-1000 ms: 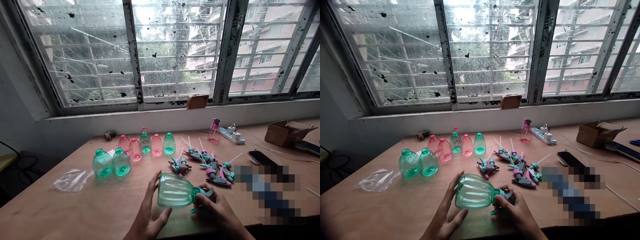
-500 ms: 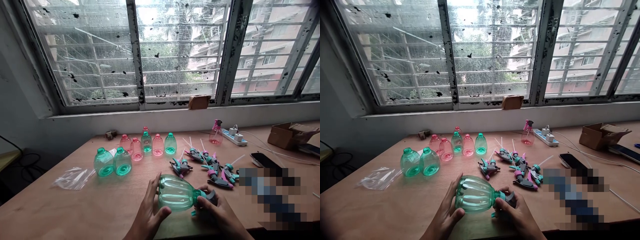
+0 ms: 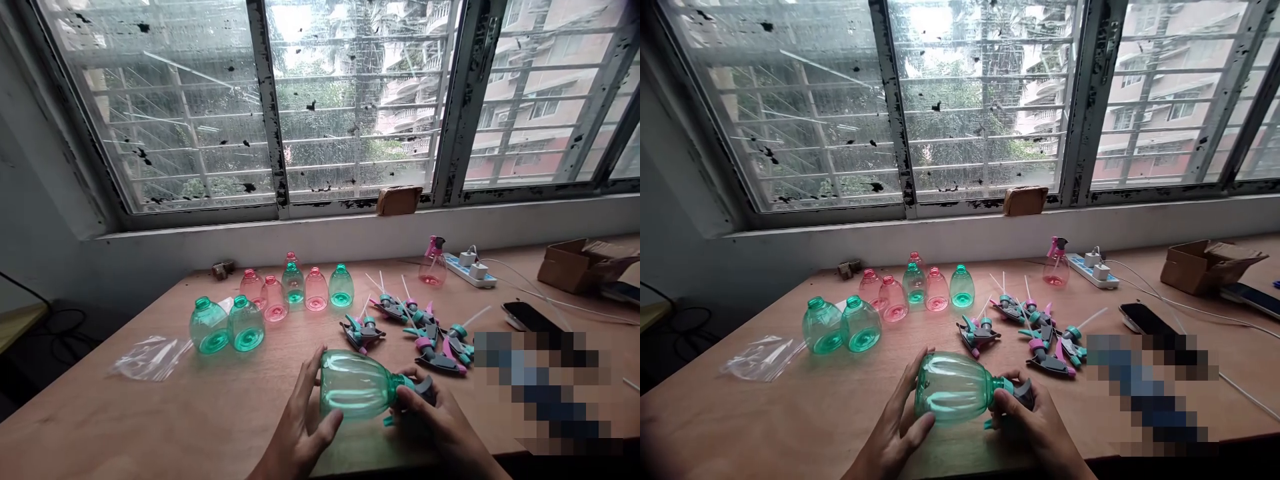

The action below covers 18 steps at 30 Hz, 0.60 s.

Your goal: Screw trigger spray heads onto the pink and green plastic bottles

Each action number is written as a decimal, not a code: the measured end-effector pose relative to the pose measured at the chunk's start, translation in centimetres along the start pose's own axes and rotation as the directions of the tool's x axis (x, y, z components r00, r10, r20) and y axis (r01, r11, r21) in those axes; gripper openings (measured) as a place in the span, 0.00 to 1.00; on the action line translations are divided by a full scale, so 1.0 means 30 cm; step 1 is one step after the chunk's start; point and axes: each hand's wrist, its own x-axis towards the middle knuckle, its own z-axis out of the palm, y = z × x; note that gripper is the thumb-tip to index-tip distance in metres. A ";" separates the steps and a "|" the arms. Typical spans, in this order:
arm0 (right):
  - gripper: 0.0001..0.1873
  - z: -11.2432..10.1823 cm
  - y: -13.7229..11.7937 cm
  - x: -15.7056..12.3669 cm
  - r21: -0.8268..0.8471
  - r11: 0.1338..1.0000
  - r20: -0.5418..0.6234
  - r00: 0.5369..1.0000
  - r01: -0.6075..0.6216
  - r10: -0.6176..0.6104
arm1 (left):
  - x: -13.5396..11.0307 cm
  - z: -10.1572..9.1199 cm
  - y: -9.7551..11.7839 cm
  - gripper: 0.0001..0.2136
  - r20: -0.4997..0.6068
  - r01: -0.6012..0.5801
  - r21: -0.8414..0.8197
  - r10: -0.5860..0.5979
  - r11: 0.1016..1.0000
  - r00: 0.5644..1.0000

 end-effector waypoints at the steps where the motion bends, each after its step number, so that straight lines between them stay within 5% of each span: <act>1: 0.19 0.000 0.001 0.001 0.011 1.000 0.005 1.000 0.005 -0.005 | -0.002 0.004 0.000 0.35 0.016 -0.011 -0.007 0.011 1.000 1.000; 7: 0.20 0.009 0.006 -0.001 0.000 1.000 0.008 1.000 0.007 -0.007 | -0.006 0.014 -0.012 0.39 -0.006 -0.016 -0.128 0.015 0.992 1.000; 18: 0.22 0.005 0.010 -0.001 0.039 0.999 -0.021 0.999 -0.034 0.034 | 0.001 -0.004 -0.004 0.38 -0.002 0.000 -0.008 0.000 1.000 1.000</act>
